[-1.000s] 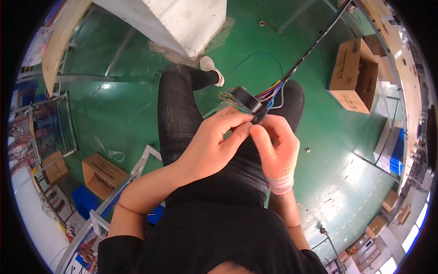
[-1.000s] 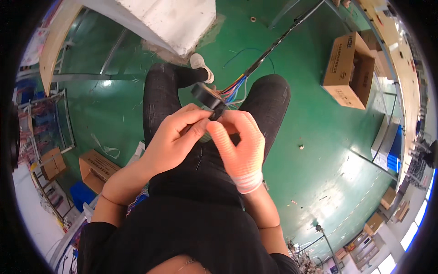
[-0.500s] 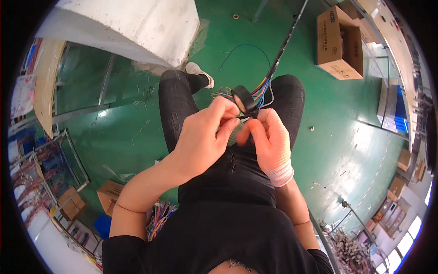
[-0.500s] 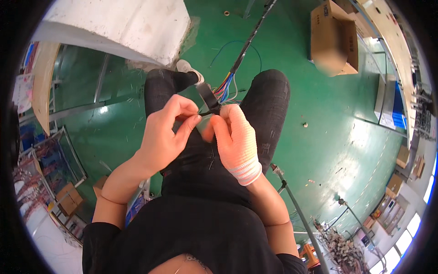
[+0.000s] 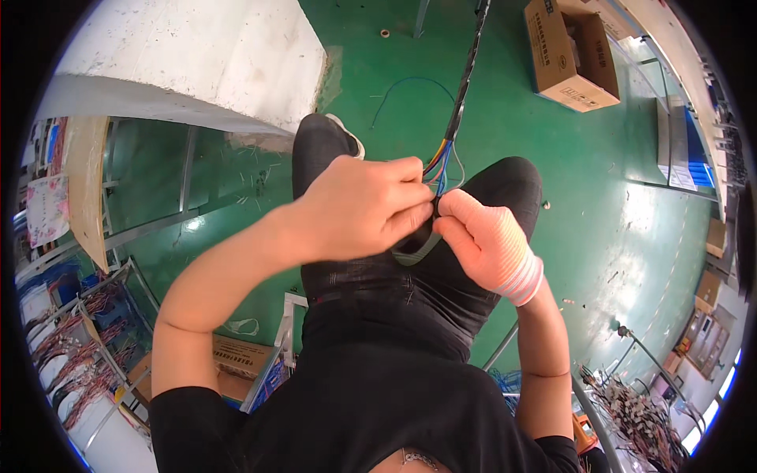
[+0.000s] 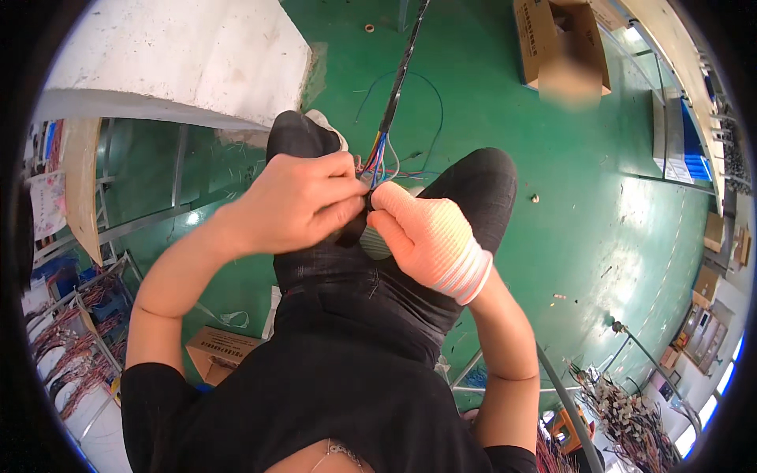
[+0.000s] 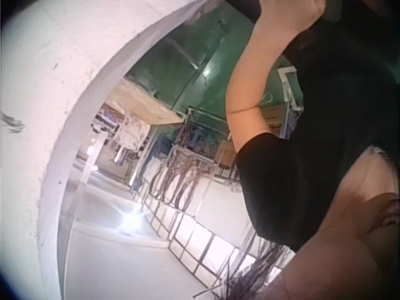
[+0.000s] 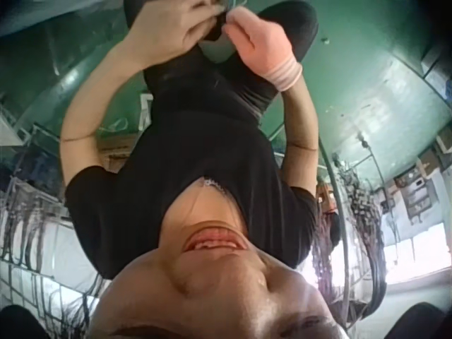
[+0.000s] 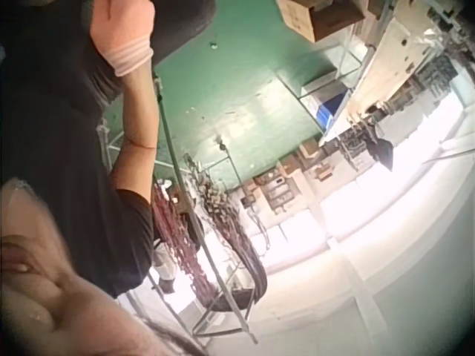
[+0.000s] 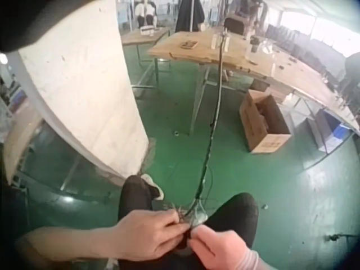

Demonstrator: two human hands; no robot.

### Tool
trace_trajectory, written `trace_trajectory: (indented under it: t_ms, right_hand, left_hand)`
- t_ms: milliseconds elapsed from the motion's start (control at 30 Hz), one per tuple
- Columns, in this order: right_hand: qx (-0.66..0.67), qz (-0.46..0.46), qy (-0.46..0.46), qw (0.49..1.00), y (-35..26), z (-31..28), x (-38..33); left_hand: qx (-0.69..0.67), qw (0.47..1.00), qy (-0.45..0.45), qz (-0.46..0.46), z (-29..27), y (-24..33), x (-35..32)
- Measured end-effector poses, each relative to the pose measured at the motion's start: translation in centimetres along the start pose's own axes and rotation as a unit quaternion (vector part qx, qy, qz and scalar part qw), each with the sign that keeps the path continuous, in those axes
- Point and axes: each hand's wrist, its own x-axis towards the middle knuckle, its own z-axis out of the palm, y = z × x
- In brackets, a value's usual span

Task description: Assembling and wrapping a multi-connector wire harness with electrical tape at a workbench.

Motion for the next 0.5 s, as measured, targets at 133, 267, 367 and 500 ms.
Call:
trace_trajectory:
  t_ms: [133, 267, 367, 500]
  right_hand:
    - [-0.009, -0.091, -0.025, 0.995, 0.6, -1.3, 0.5]
    - [-0.012, -0.079, 0.009, 0.997, 1.8, -0.5, -0.2]
    - [-0.020, -0.100, 0.025, 0.994, 1.7, 0.0, -0.5]
    - [-0.020, -0.119, 0.023, 0.992, 1.7, -0.3, 0.1]
  left_hand:
    - [-0.569, 0.784, -0.158, -0.189, 1.8, -2.5, 0.0]
    - [-0.874, 0.398, -0.052, -0.274, 4.7, 1.3, -2.0]
    - [-0.845, 0.496, -0.048, -0.193, 6.3, 1.6, -3.3]
    - [-0.346, 0.906, 0.152, -0.190, 4.9, 3.7, -1.6]
